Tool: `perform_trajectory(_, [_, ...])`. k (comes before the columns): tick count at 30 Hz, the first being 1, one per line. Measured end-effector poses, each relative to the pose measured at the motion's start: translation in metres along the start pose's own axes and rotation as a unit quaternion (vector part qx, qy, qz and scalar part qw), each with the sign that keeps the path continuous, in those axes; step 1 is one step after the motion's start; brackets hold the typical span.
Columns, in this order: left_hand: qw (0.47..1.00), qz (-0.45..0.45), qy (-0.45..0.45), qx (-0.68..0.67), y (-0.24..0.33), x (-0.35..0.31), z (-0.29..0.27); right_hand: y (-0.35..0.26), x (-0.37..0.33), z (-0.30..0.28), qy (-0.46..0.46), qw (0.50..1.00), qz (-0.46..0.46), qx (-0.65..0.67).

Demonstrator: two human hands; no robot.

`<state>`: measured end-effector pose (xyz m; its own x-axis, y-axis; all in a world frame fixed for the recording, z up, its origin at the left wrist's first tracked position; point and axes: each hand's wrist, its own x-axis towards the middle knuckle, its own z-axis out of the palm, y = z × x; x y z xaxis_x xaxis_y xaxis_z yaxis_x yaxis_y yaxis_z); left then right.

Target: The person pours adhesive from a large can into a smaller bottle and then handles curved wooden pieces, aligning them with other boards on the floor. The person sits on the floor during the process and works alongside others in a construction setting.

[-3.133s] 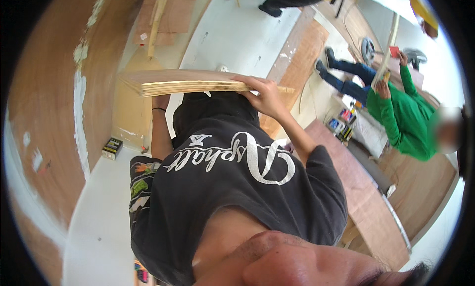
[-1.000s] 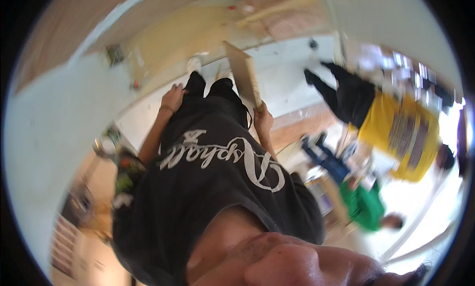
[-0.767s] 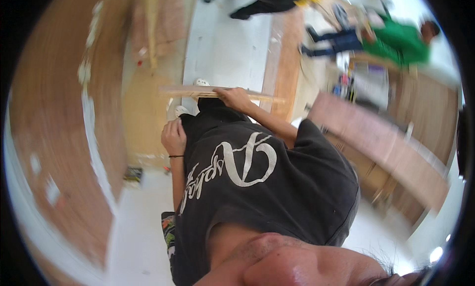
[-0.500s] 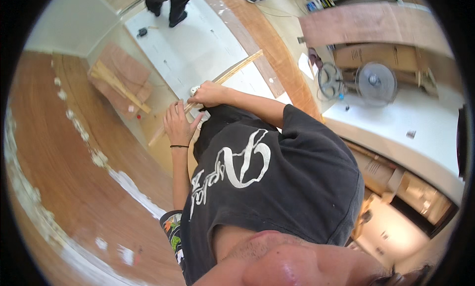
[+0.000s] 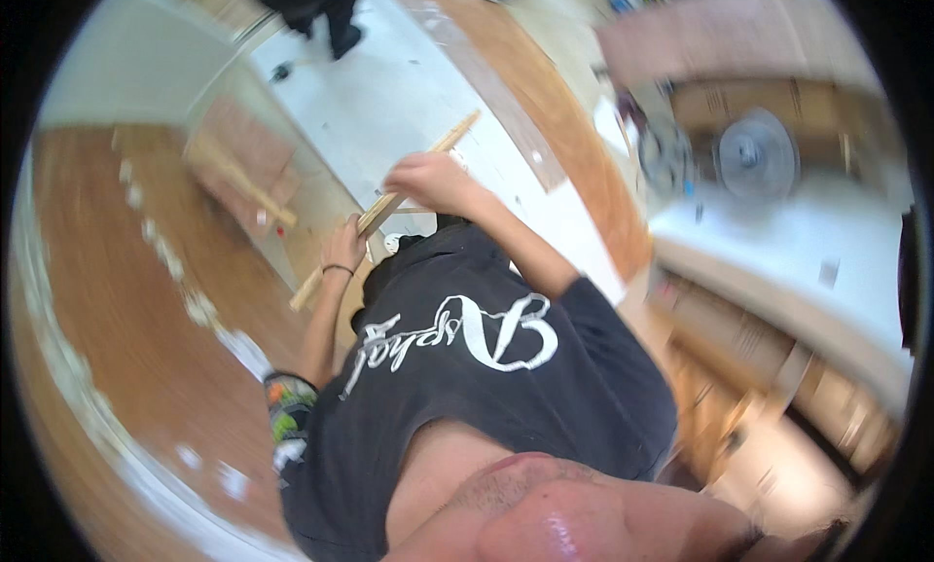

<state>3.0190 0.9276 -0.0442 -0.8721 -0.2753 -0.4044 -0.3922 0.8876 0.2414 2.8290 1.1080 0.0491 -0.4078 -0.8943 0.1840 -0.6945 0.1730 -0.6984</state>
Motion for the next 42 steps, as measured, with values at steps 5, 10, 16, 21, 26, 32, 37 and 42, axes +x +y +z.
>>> perform_trajectory(5, [0.993, -0.102, 0.01, -0.065, -0.041, -0.019, 0.051, -0.057, -0.011, -0.135, 0.125, 0.936, -0.09, 0.318])
perform_trajectory(10, [0.958, -0.25, 0.08, -0.119, -0.049, -0.05, 0.082, -0.131, 0.046, -0.22, -0.146, 0.43, -0.509, 0.731])
perform_trajectory(16, [0.884, -0.412, 0.13, -0.177, -0.056, -0.098, 0.127, -0.163, 0.121, -0.194, -0.151, 0.524, -0.472, 0.693])
perform_trajectory(21, [0.781, -0.555, 0.177, -0.225, -0.032, -0.117, 0.16, -0.162, 0.195, -0.157, -0.251, 0.461, -0.445, 0.726])
perform_trajectory(26, [0.655, -0.682, 0.148, -0.29, 0.011, -0.102, 0.19, -0.164, 0.283, -0.093, -0.358, 0.379, -0.399, 0.754])
perform_trajectory(32, [0.481, -0.785, 0.142, -0.365, 0.056, -0.086, 0.216, -0.188, 0.339, -0.008, -0.471, 0.277, -0.344, 0.763])
perform_trajectory(37, [0.326, -0.837, 0.16, -0.41, 0.08, -0.072, 0.258, -0.222, 0.345, 0.075, -0.542, 0.21, -0.311, 0.752])
perform_trajectory(42, [0.144, -0.855, 0.124, -0.483, 0.133, -0.053, 0.28, -0.264, 0.321, 0.129, -0.596, 0.16, -0.271, 0.739])
